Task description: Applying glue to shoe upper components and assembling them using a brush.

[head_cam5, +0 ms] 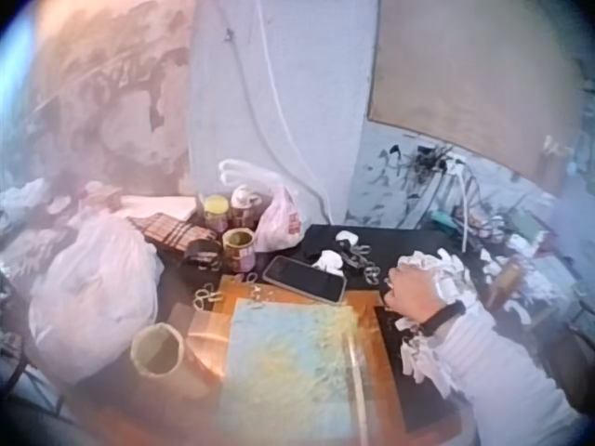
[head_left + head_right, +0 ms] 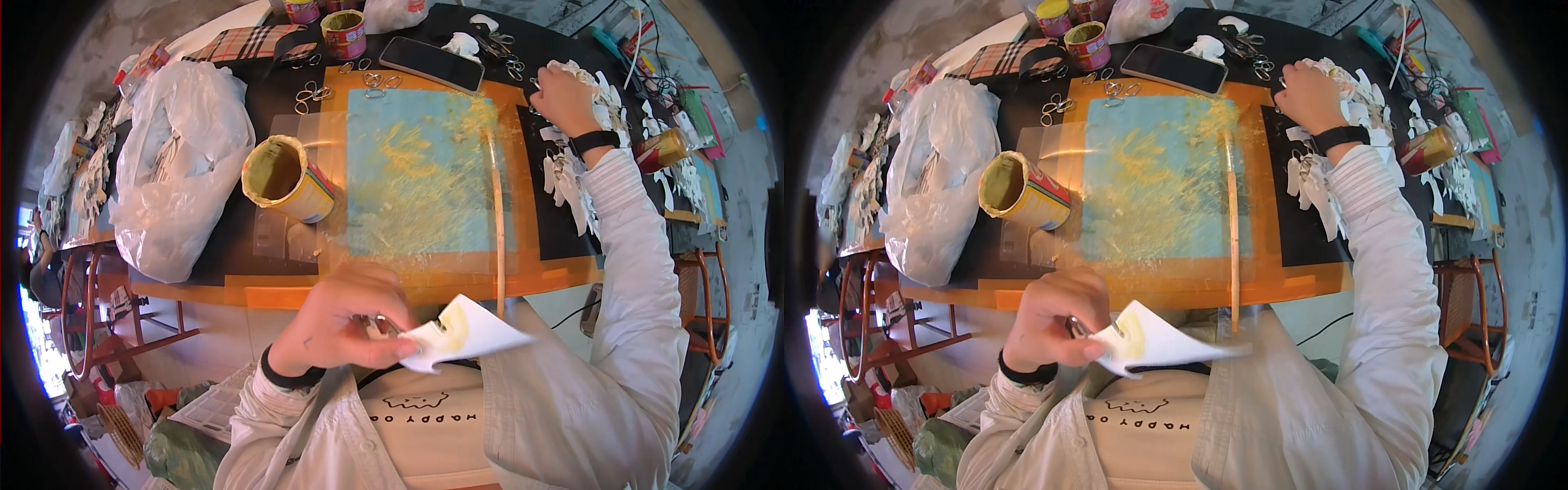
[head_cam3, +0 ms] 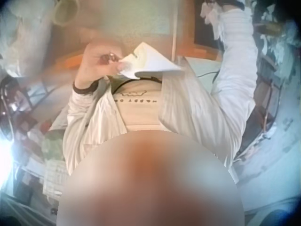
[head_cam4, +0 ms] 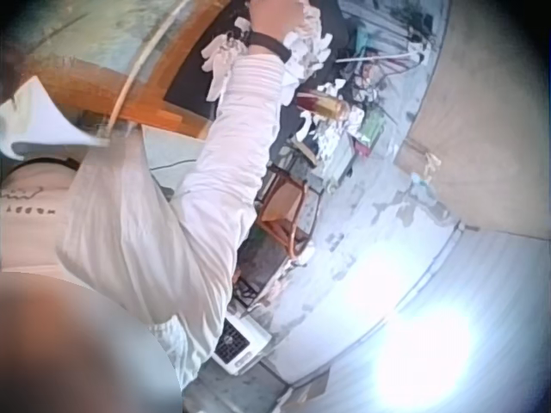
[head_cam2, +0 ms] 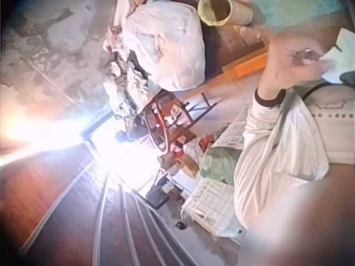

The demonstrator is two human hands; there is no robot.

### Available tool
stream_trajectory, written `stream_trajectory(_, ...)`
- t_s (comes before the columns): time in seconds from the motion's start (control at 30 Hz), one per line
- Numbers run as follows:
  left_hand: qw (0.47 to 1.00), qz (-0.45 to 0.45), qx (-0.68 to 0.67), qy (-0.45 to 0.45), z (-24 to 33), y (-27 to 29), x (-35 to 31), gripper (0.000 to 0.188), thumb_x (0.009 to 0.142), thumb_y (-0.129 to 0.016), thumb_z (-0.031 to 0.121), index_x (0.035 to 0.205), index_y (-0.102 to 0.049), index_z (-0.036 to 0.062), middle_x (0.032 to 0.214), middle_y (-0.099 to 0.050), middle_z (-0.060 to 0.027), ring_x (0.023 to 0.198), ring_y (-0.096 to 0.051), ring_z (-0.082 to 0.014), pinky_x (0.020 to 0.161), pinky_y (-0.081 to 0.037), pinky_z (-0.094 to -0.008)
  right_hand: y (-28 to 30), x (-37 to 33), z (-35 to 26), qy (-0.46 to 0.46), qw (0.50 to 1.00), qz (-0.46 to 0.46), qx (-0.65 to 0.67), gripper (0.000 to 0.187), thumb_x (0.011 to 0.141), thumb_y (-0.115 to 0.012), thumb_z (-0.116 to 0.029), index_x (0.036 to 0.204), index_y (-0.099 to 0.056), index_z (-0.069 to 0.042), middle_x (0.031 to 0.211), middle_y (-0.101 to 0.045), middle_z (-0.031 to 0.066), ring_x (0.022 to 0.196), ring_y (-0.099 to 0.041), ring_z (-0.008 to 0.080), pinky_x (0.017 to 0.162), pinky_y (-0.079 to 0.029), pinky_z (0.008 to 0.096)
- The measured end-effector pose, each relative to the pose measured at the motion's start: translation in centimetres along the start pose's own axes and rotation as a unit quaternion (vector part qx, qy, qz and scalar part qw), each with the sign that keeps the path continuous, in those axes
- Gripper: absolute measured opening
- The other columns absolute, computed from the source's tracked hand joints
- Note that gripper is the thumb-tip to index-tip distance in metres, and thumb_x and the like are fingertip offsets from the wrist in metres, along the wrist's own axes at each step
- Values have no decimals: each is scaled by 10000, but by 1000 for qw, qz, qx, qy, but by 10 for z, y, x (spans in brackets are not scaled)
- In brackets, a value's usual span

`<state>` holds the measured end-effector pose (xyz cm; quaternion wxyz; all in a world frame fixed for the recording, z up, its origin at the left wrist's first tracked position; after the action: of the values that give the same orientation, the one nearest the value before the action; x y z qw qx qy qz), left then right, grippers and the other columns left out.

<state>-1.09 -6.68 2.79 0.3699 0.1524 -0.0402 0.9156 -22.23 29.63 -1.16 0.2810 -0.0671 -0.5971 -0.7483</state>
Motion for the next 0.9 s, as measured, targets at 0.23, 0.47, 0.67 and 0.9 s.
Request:
stream_trajectory(0.23,997,-51,29,58,16,-5,3,163,741,-726,162,738,-623,37,697,-631,-39,657,-563,-205,615,-391,-313,25,3,-3,11,989,38,145,112,860,-497,-118,819,-515,-16,759,-604,134,709,-612,274,610,-474,367)
stream_trajectory(0.47,984,-86,-53,146,29,-4,5,151,744,-724,144,790,-647,22,707,-636,-74,608,-566,-217,564,-380,-318,77,-30,-36,-63,886,-124,442,206,795,-636,-109,982,-656,-23,774,-677,49,705,-641,119,658,-475,212)
stream_trajectory(0.67,983,-129,-45,126,35,1,15,158,741,-728,147,787,-646,20,672,-614,-70,576,-549,-218,541,-370,-320,122,-59,-59,-157,760,-242,582,192,783,-650,-17,974,-671,-13,834,-670,61,747,-618,81,680,-484,207)
stream_trajectory(0.9,956,-128,81,252,0,7,16,188,824,-637,207,822,-606,22,692,-578,-91,627,-542,-227,584,-394,-319,173,-78,-104,-48,659,-269,701,144,787,-650,-18,931,-654,-4,827,-673,65,751,-631,98,686,-490,219)
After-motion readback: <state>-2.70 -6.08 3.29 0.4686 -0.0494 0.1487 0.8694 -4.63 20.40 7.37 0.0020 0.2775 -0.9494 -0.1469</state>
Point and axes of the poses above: each hand's wrist, its own x-axis towards the middle knuckle, its own y-axis out of the back of the hand, z = x × y, the point moved 1 cm from there along x, towards the middle knuckle
